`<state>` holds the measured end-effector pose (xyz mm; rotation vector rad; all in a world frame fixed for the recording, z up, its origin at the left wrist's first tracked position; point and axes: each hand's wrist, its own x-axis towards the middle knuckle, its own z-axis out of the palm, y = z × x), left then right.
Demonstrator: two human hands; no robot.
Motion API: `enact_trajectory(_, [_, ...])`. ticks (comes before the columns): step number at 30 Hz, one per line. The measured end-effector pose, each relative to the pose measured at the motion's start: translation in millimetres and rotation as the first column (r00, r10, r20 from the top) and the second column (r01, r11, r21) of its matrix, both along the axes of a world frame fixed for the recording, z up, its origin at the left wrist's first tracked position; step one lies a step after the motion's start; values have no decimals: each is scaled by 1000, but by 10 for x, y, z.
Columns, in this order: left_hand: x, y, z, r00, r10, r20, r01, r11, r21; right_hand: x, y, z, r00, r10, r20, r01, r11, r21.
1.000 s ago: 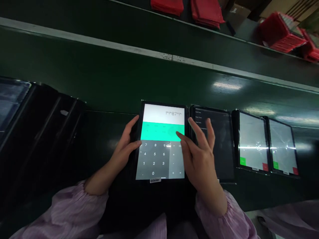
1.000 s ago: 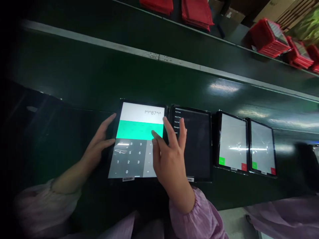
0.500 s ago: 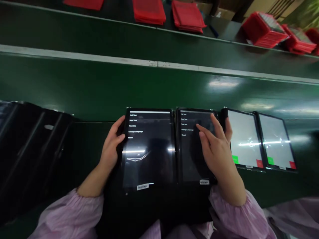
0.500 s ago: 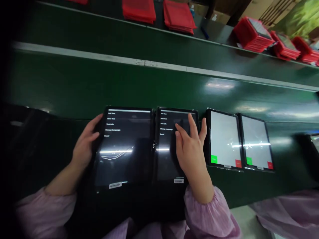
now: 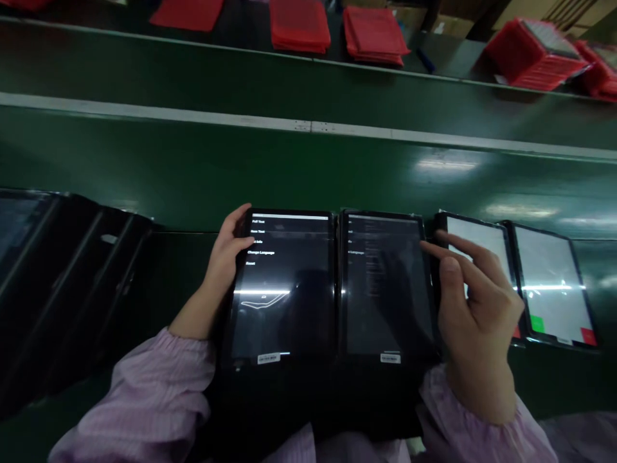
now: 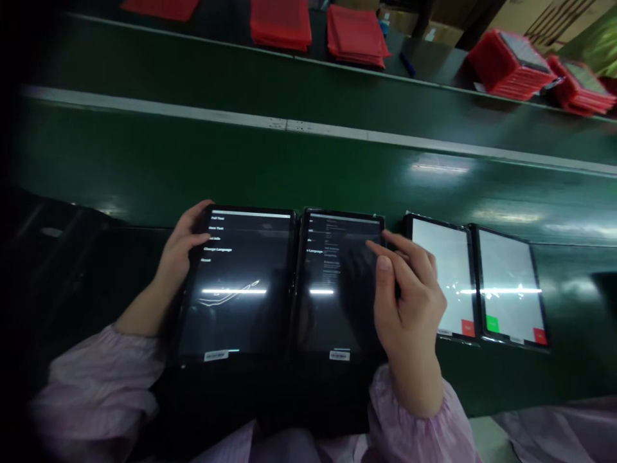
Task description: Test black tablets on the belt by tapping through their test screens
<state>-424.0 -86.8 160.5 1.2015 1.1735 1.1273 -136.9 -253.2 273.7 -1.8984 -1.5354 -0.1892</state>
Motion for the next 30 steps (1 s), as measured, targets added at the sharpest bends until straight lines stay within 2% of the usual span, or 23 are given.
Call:
enact_trajectory(3, [-21, -1, 14, 1000, -21, 16, 20, 1000, 22, 35, 61, 118, 991, 119, -63, -126, 984, -127])
enact_trajectory(6, [-24, -2, 19, 999, -24, 27, 23, 999, 26, 50, 188, 169, 954, 288, -85, -300, 918, -261])
enact_trajectory(10, [-16, -22, 16, 999, -23, 48, 23, 1000, 7, -12, 340, 125, 899, 418, -134, -436, 819, -372])
enact_trajectory(13, [-7, -46, 35, 998, -20, 55, 20, 1000, 13, -73, 375, 54, 855, 481, -192, -514, 739, -435])
enact_trajectory(15, [1, -58, 57, 998, -16, 63, 16, 1000, 10, -93, 369, 12, 835, 509, -210, -544, 706, -452])
enact_trajectory(19, [14, -66, 87, 997, -11, 79, 11, 1000, -10, -93, 356, -29, 804, 546, -234, -586, 667, -460])
enact_trajectory(23, [14, -62, 78, 996, -19, 88, 20, 1000, -8, -85, 367, -31, 800, 552, -234, -591, 656, -469])
enact_trajectory(30, [-42, -11, -50, 997, -4, 83, -2, 998, 63, -72, 387, -33, 794, 562, -231, -597, 650, -470])
